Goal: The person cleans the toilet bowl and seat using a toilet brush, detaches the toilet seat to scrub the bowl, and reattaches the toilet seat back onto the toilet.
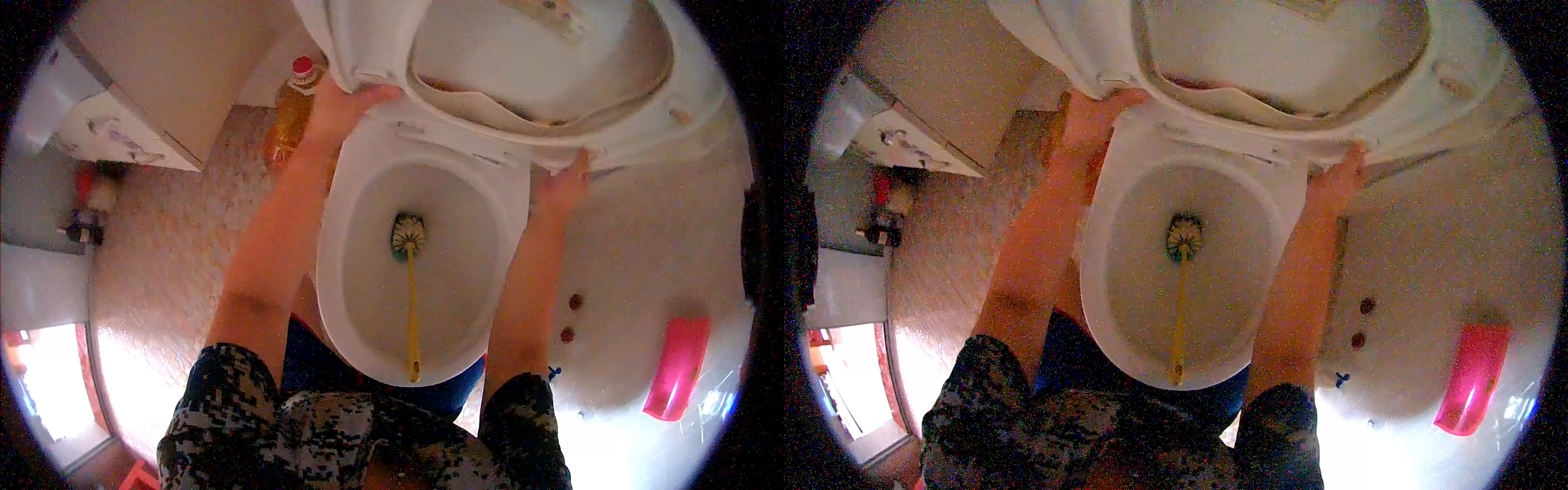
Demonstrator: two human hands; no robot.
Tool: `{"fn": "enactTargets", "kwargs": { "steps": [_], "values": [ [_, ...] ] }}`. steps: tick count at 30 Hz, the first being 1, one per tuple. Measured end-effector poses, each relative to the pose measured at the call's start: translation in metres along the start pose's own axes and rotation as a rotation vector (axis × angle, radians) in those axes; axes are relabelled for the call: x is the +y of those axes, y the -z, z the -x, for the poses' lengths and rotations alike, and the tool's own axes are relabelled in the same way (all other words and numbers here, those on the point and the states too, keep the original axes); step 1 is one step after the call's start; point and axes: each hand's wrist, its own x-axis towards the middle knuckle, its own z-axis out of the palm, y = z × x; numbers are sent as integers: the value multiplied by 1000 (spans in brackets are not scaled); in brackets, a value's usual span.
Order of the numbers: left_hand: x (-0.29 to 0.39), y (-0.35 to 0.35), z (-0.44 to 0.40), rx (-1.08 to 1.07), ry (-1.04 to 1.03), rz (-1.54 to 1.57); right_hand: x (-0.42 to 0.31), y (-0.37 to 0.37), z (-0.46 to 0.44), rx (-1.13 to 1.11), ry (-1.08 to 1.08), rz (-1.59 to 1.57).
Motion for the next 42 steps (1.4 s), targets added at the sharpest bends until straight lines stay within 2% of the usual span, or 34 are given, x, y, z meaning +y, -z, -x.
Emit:
{"fn": "enactTargets", "kwargs": {
  "steps": [2, 4, 8, 11, 13, 15, 17, 20, 22, 25, 29, 34, 38, 42],
  "values": [
    [-4, 11, -3, 3, 32, 4, -46, -9, 7, -17, -458, -1002],
    [-10, 16, -11, -6, 51, 75, -32, -33, 18, 127, -487, -995],
    [-17, 5, -15, -13, -7, 37, -18, -26, 23, 219, -552, -858],
    [-24, 5, -14, -35, -35, 94, -13, -28, 26, 160, -455, -872],
    [-21, 1, -13, -14, -29, 89, -17, -28, 20, 118, -561, -764],
    [-22, -1, -20, 35, 64, 68, -14, -32, 13, 73, -565, -657],
    [-18, -12, -23, 57, 62, 79, -7, -24, -1, 38, -447, -577],
    [-31, -9, -28, 75, 5, 106, 4, -36, -3, 39, -278, -817],
    [-35, -7, -26, 89, -23, 77, 13, -31, 1, -29, -271, -786],
    [-24, -6, -16, -31, 68, 15, 13, -20, 16, -60, -319, -794],
    [-41, -9, -17, 52, 47, 82, 19, -19, 22, -88, -305, -877],
    [-36, -17, -20, 69, 87, 240, 8, -23, 16, -191, -397, -900],
    [-32, -20, -14, 164, 23, 170, 1, -27, 20, -131, -459, -964],
    [-28, -20, -16, 160, -33, 69, 2, -30, 16, -124, -378, -1024]
  ]
}}
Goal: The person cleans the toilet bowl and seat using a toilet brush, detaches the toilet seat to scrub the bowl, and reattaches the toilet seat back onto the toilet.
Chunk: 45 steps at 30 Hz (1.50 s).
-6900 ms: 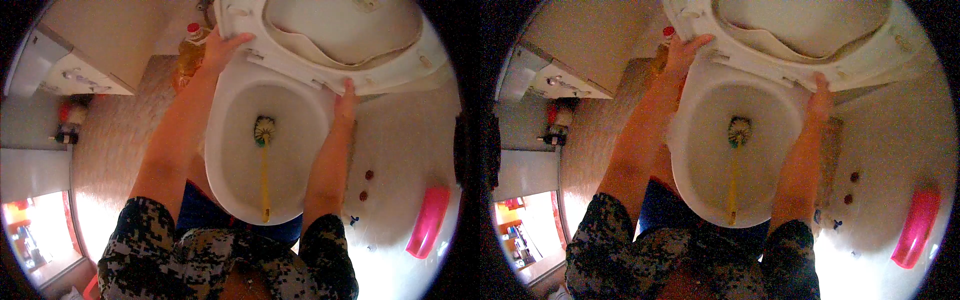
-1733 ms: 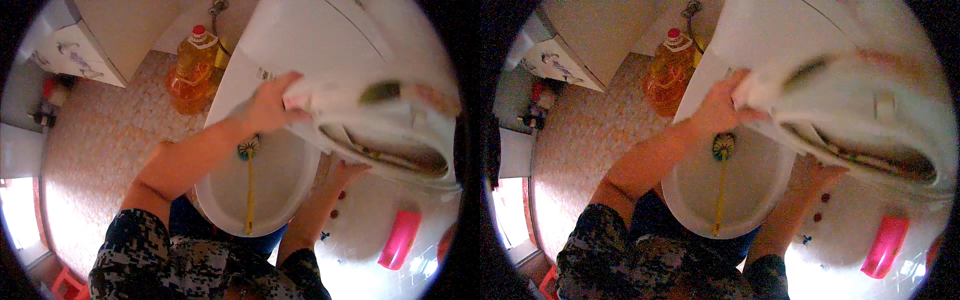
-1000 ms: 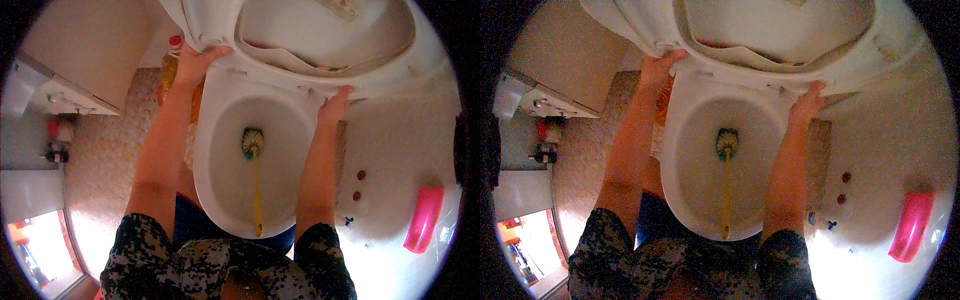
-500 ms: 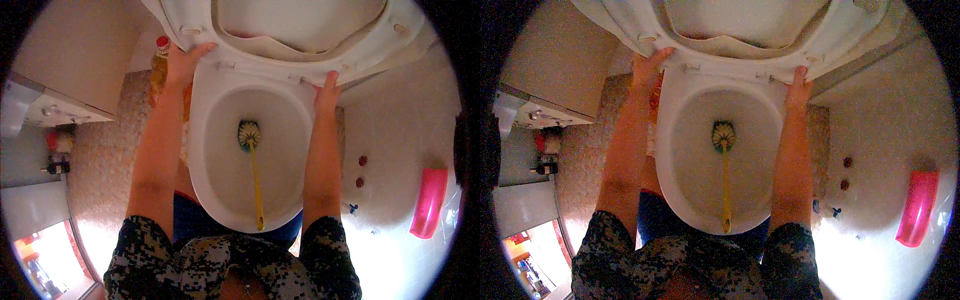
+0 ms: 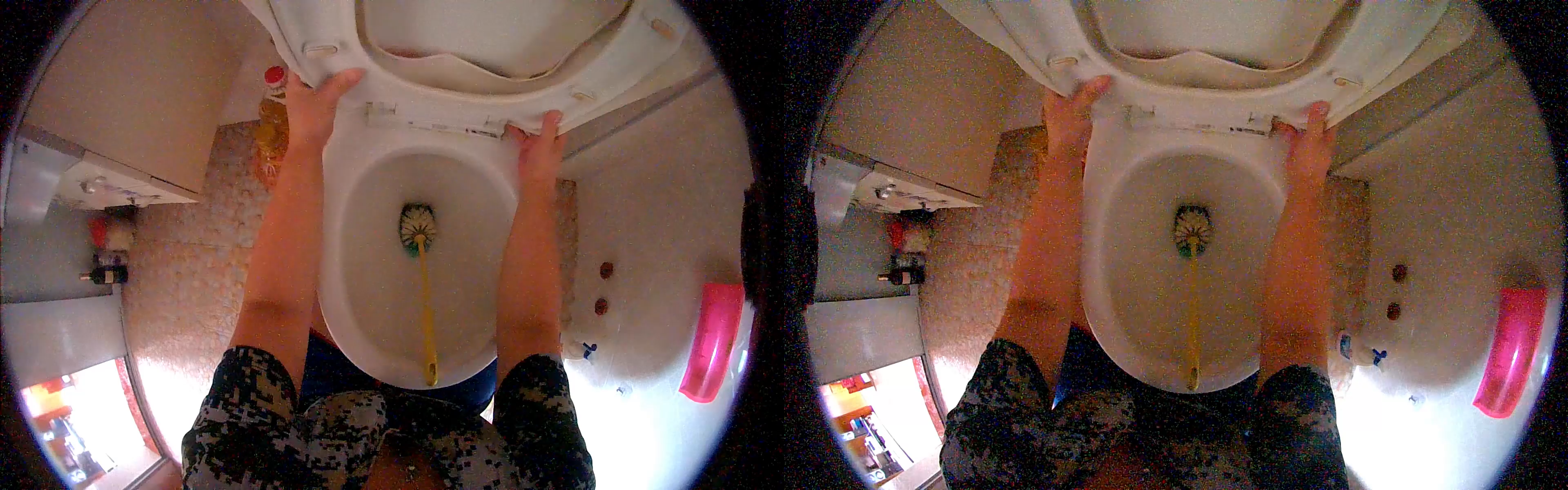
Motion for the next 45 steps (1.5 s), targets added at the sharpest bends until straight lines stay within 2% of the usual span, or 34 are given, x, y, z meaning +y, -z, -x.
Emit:
{"fn": "enactTargets", "kwargs": {
  "steps": [1, 4, 8, 13, 19, 22, 27, 32, 38, 41, 45],
  "values": [
    [3, 0, 0, -2, -12, -54, 3, 1, -2, -19, 8, -15],
    [-4, -4, -10, -117, 0, 38, 2, 6, -7, -36, 41, -56],
    [-5, -10, -6, -61, 30, 89, 6, 10, -7, 76, -24, -4],
    [-15, -7, -12, -103, -28, 51, 3, 16, -2, 56, -39, 13],
    [4, -11, -6, -35, 68, -106, -5, 14, 4, -17, -47, 51],
    [-2, -6, -5, -49, 51, 10, -5, 12, 4, -49, -52, 62],
    [-11, -2, -7, -4, 9, 3, -3, 11, 1, -62, -61, 52],
    [-16, -10, -6, 69, 52, 81, -1, 20, -8, -137, 45, 23],
    [-19, 1, -11, 49, -1, 123, 2, 1, -8, -123, 2, -5],
    [-20, -3, -7, 42, -8, 93, 0, 3, -6, -18, -30, -40],
    [-25, -4, -6, 95, 18, 154, 8, 11, -10, -81, 3, -49]
  ]
}}
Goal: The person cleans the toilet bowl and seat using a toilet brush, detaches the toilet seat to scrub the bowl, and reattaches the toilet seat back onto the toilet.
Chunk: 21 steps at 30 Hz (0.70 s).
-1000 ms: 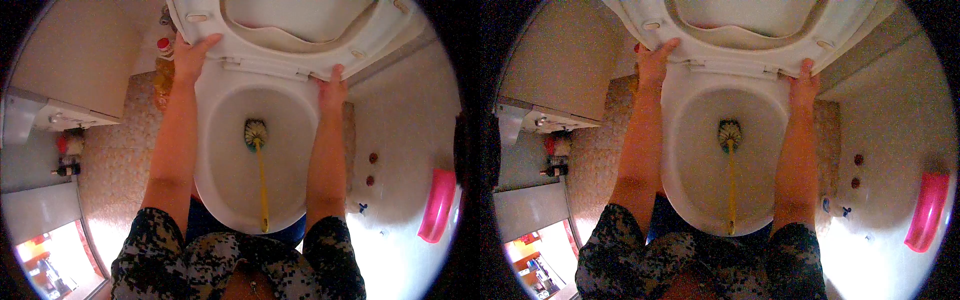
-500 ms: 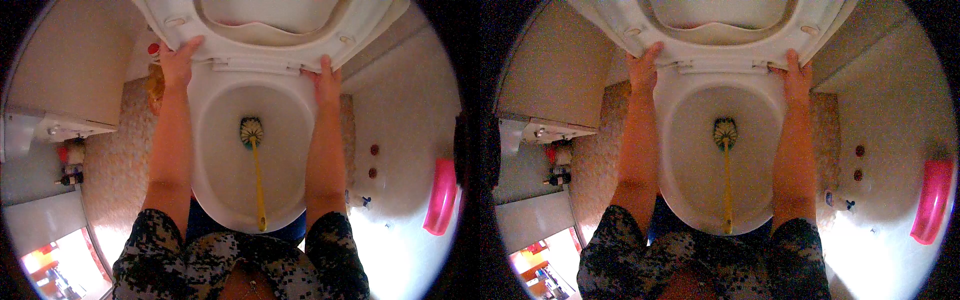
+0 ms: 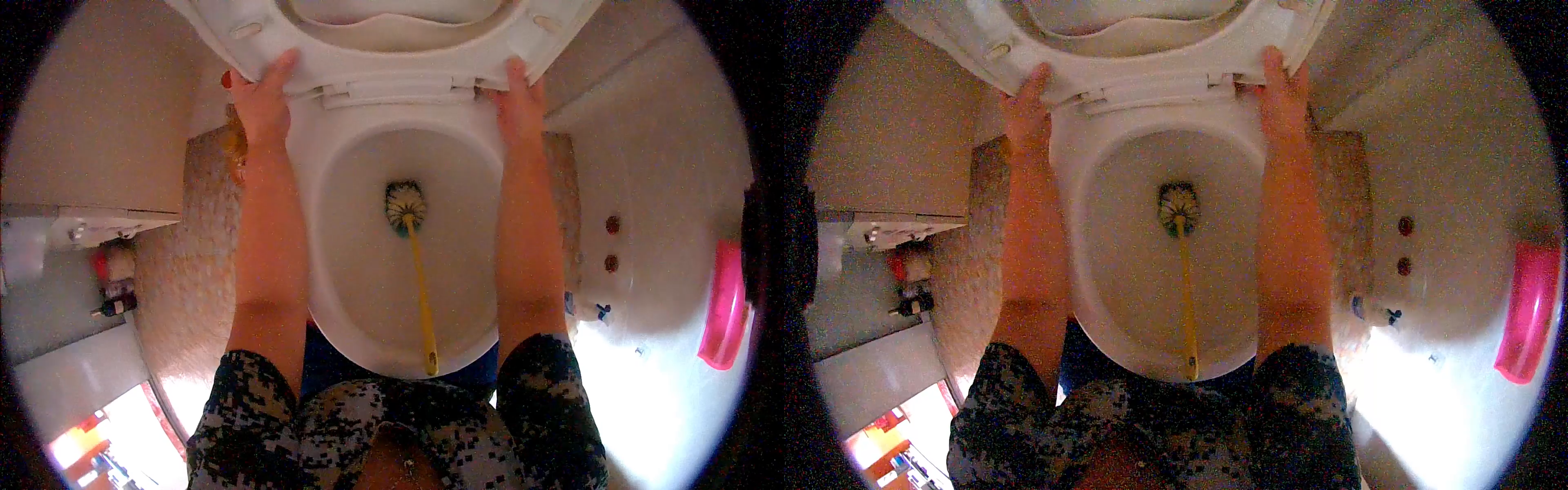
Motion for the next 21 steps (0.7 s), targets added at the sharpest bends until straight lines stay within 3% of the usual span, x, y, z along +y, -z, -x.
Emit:
{"fn": "enactTargets", "kwargs": {
  "steps": [13, 16, 21],
  "values": [
    [19, -10, 7, -10, -54, -59, 3, 3, -6, 46, 36, 11],
    [-14, 4, -16, -120, -186, -129, -6, 4, -2, 86, -2, 7],
    [3, -10, 1, -81, -81, -46, -7, 8, 0, 60, -33, -32]
  ]
}}
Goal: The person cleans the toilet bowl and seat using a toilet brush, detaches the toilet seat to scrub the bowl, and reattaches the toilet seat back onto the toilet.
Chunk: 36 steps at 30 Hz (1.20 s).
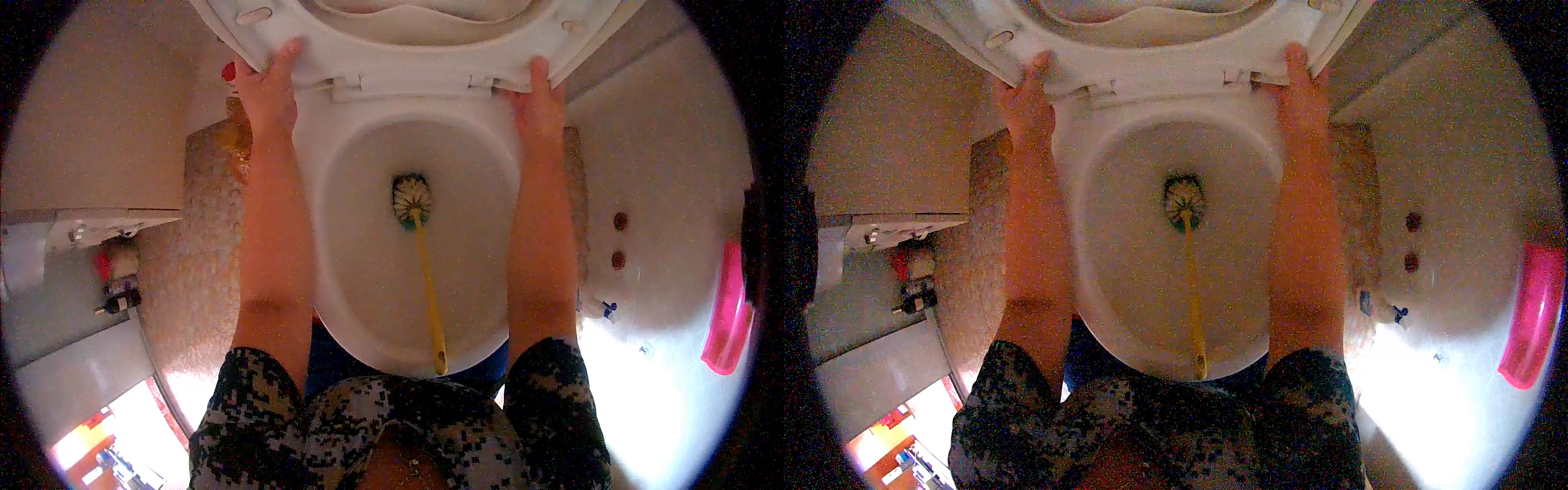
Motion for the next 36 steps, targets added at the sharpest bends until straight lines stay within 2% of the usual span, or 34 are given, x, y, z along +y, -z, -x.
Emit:
{"fn": "enactTargets", "kwargs": {
  "steps": [4, 8, 10, 13, 16, 19, 22, 26, 29, 31, 36],
  "values": [
    [-7, 4, -3, -10, 7, 73, -2, -1, 5, -34, 4, 50],
    [-15, 0, -15, -57, 2, -59, 6, 8, -11, -68, 19, 27],
    [-18, -2, -16, -80, -25, 52, 8, 10, -11, -46, 20, 68],
    [-11, 0, -4, 34, 48, -57, 0, 7, -3, -36, -3, 73],
    [-10, -1, -3, 11, -16, 5, -2, 5, 0, -66, -21, 53],
    [-17, 7, -9, -2, -16, -96, -5, 4, 2, -75, -22, 72],
    [2, -5, 1, 56, 88, 43, -8, 1, 5, -40, -3, 93],
    [-1, 0, 3, 80, -12, 11, -3, -1, -3, -25, 39, 114],
    [-9, 8, -9, 42, -39, 58, 3, -8, -10, -105, 93, 70],
    [-10, 7, -9, 21, -20, 133, -3, -13, -4, -51, 37, 67],
    [-12, 6, -1, 62, 56, 47, -4, -4, -4, 6, -4, 117]
  ]
}}
